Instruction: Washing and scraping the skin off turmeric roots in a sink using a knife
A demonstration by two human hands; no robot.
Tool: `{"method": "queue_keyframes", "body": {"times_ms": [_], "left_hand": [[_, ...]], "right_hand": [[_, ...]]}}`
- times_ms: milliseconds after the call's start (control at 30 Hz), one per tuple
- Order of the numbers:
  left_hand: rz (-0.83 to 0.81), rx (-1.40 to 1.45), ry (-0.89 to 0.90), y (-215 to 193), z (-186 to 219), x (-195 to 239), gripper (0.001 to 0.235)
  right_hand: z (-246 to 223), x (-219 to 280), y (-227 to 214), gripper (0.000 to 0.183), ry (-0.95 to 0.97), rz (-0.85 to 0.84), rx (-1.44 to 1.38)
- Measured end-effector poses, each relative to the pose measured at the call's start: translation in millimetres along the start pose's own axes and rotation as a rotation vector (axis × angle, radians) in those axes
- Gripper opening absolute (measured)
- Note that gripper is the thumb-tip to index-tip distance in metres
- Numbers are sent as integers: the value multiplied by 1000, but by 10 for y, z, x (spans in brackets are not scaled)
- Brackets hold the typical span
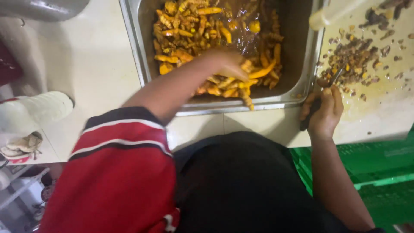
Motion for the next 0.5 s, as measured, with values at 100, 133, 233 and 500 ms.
{"method": "queue_keyframes", "body": {"times_ms": [100, 133, 233, 500], "left_hand": [[10, 28, -23, 142, -94, 429, 71], [32, -52, -63, 129, -132, 567, 65], [49, -41, -51, 158, -256, 866, 79], [67, -177, -202, 162, -785, 1181, 67]], "right_hand": [[49, 39, -43, 25, 10, 20, -37], [23, 23, -33, 33, 46, 36, -45], [-17, 46, -19, 34, 30, 43, -22], [83, 24, -58, 32, -35, 32, -30]]}}
Point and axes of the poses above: each hand's wrist, its own x-axis away from the middle knuckle, its own y-axis out of the palm, z = x × y, the point moved 7 cm from there along -x, towards the middle knuckle, and after that the axes turned 11 degrees about -z, right-handed, at the moved point
